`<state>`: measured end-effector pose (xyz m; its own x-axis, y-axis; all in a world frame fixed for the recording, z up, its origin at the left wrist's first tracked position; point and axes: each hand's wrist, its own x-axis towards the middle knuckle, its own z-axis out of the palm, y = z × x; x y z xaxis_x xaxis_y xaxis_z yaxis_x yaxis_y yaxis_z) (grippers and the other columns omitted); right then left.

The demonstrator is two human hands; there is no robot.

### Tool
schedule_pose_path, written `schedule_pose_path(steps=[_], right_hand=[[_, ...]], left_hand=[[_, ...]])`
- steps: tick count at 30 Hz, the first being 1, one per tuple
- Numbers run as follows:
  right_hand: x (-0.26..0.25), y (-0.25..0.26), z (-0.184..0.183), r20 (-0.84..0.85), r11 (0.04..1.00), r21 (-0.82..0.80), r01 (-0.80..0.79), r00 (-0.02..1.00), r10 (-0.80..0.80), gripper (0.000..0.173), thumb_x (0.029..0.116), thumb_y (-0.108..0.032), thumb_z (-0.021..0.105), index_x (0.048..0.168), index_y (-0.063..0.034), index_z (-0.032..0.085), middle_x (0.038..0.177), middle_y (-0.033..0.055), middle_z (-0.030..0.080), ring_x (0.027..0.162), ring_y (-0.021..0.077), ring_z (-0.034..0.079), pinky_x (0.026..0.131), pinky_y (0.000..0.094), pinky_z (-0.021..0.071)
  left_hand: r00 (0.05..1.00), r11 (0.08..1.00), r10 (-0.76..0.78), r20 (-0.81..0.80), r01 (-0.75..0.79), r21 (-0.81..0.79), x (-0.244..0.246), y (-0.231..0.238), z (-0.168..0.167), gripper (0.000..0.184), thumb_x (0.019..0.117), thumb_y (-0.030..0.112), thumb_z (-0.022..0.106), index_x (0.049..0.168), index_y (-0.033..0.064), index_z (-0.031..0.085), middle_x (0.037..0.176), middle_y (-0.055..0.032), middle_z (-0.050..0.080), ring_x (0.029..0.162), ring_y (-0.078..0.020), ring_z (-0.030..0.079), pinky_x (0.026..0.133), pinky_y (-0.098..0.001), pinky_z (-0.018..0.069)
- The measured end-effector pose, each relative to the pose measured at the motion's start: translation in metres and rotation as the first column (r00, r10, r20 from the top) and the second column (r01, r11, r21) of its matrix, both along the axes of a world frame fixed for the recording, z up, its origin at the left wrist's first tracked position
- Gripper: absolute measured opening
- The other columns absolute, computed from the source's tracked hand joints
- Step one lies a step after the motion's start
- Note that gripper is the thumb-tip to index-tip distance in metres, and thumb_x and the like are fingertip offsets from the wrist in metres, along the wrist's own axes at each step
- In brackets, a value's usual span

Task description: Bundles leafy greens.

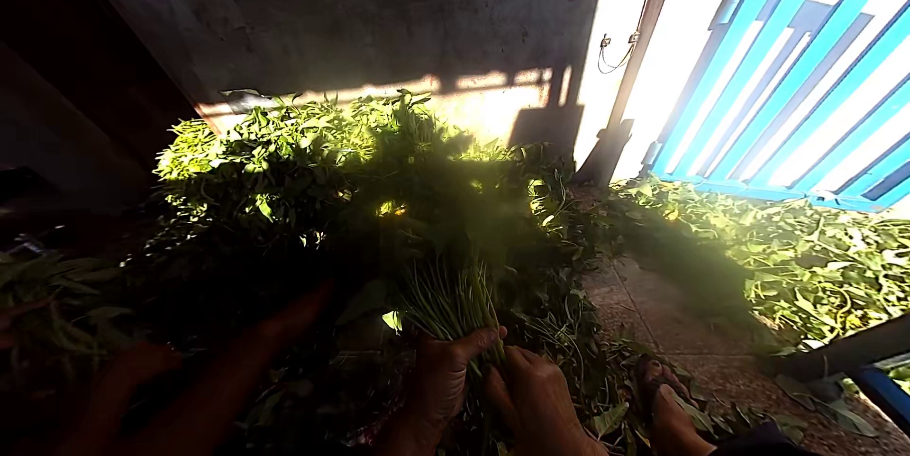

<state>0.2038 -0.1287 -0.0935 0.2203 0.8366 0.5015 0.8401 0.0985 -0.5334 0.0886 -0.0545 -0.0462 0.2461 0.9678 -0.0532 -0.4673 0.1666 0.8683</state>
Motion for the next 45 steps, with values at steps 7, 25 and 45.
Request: schedule_pose_path(steps=[7, 25, 45], right_hand=[[0.006, 0.004, 0.016, -0.076, 0.946, -0.301, -0.121, 0.992, 0.103, 0.028, 0.084, -0.034, 0.067, 0.091, -0.0071, 0.071, 0.078, 0.0061, 0.07, 0.073, 0.0209, 0.071, 0.065, 0.0433, 0.0579], [0.039, -0.002, 0.018, -0.857, 0.651, 0.02, -0.758, 0.323, 0.402, 0.03, 0.0978, -0.022, 0.068, 0.123, -0.0051, 0.067, 0.105, 0.0038, 0.076, 0.096, 0.013, 0.072, 0.088, 0.0342, 0.0606], [0.017, -0.022, 0.011, -0.283, 0.978, -0.151, -0.142, 0.955, 0.095, 0.075, 0.0753, -0.037, 0.079, 0.136, 0.0023, 0.058, 0.114, 0.0111, 0.073, 0.107, 0.0258, 0.07, 0.1, 0.0557, 0.0514]], left_hand=[[0.997, 0.998, 0.04, -0.07, -0.043, -0.038, -0.003, 0.001, 0.002, 0.056, 0.0681, -0.02, 0.081, 0.116, -0.0161, 0.052, 0.096, -0.0321, 0.072, 0.086, -0.0418, 0.075, 0.083, -0.051, 0.0643], [0.99, 0.983, -0.125, 0.062, 0.132, -0.129, -0.01, 0.003, 0.028, 0.051, 0.0738, -0.018, 0.077, 0.118, -0.0135, 0.051, 0.098, -0.0319, 0.071, 0.087, -0.0411, 0.074, 0.083, -0.0523, 0.0634], [0.992, 0.977, 0.128, 0.01, -0.124, -0.174, 0.024, -0.018, 0.016, 0.055, 0.0734, -0.019, 0.078, 0.12, -0.0156, 0.051, 0.098, -0.031, 0.072, 0.086, -0.0402, 0.075, 0.083, -0.0503, 0.0642]])
